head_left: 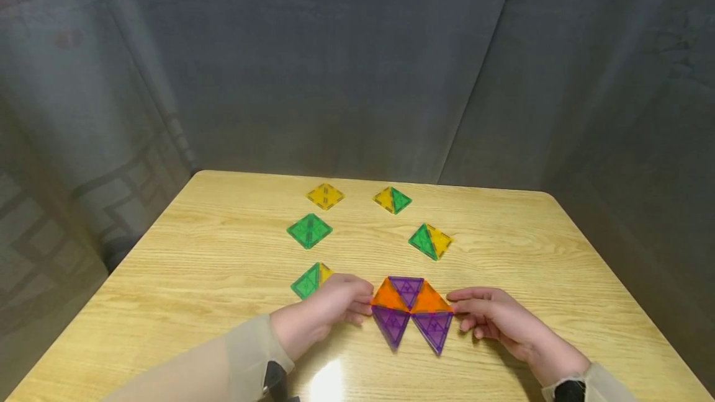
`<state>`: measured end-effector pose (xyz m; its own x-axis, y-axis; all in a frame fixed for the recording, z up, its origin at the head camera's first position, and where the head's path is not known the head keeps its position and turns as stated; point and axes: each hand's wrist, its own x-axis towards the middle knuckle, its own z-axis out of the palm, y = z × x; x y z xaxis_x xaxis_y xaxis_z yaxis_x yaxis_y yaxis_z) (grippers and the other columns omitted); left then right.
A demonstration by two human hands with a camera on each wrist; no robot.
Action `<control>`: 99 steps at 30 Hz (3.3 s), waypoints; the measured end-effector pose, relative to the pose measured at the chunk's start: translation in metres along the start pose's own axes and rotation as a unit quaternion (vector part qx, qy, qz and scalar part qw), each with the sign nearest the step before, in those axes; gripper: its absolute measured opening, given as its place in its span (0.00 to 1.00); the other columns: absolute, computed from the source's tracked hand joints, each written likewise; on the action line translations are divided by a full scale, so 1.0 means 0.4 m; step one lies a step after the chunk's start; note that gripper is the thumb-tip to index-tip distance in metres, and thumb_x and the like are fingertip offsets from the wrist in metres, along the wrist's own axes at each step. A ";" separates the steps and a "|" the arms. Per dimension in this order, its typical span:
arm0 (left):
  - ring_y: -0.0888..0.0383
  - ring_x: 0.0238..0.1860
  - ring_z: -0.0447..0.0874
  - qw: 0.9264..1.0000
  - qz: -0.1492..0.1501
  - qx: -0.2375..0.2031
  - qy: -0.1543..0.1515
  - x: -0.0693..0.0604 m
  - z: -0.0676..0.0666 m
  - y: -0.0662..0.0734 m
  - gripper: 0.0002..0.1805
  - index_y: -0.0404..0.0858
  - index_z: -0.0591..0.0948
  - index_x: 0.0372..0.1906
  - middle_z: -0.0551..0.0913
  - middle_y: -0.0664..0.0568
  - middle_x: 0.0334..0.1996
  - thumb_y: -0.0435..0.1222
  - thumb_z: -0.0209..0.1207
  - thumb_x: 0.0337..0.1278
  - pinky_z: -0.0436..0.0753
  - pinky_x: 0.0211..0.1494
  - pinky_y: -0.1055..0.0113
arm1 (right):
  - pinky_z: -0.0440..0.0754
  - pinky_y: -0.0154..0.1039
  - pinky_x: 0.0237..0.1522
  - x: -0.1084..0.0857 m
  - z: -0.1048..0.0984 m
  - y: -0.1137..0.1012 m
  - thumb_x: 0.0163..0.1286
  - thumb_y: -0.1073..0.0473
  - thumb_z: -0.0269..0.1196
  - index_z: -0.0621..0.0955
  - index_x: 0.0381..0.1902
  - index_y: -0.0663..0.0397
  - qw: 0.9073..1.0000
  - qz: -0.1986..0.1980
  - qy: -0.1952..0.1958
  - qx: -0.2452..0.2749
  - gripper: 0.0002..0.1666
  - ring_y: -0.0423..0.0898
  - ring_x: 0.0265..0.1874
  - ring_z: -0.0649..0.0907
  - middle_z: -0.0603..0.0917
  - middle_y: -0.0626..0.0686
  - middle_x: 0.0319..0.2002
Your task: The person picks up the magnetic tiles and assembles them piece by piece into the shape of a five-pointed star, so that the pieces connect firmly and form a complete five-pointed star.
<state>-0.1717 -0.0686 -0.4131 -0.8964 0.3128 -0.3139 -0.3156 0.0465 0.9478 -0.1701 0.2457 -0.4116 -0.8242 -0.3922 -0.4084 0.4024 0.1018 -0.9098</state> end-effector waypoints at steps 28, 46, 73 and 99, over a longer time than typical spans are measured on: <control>0.37 0.37 0.87 0.997 -0.025 -0.061 -0.049 0.000 0.021 0.005 0.20 0.22 0.68 0.58 0.80 0.33 0.49 0.34 0.47 0.69 0.88 0.34 0.52 | 0.87 0.41 0.38 0.005 0.052 0.017 0.71 0.67 0.57 0.67 0.59 0.83 1.000 -0.008 0.018 0.016 0.26 0.47 0.31 0.87 0.83 0.61 0.39; 0.39 0.36 0.88 0.997 -0.023 -0.061 -0.040 -0.002 0.022 -0.014 0.17 0.28 0.76 0.56 0.79 0.36 0.53 0.31 0.48 0.68 0.88 0.33 0.55 | 0.87 0.41 0.29 -0.007 0.068 0.019 0.72 0.63 0.57 0.70 0.51 0.69 0.999 -0.026 -0.007 -0.036 0.16 0.47 0.23 0.84 0.82 0.60 0.30; 0.40 0.38 0.88 0.996 -0.019 -0.072 -0.049 -0.006 0.012 -0.013 0.17 0.26 0.76 0.52 0.80 0.35 0.50 0.33 0.47 0.69 0.88 0.35 0.56 | 0.87 0.40 0.31 -0.001 0.062 0.041 0.73 0.63 0.57 0.70 0.54 0.71 1.000 -0.019 -0.010 0.010 0.19 0.47 0.26 0.86 0.85 0.60 0.29; 0.49 0.32 0.88 0.995 -0.003 -0.079 -0.054 -0.007 0.000 -0.009 0.16 0.29 0.79 0.52 0.82 0.43 0.50 0.33 0.49 0.67 0.88 0.34 0.59 | 0.87 0.41 0.37 -0.010 0.069 0.042 0.74 0.63 0.56 0.70 0.53 0.63 0.994 -0.018 -0.052 0.096 0.14 0.45 0.29 0.87 0.84 0.58 0.34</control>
<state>-0.1678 -0.0698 -0.4157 -0.8587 0.4135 -0.3028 -0.3728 -0.0984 0.9227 -0.1491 0.2239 -0.4231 -0.7981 -0.4853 -0.3570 0.4498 -0.0858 -0.8890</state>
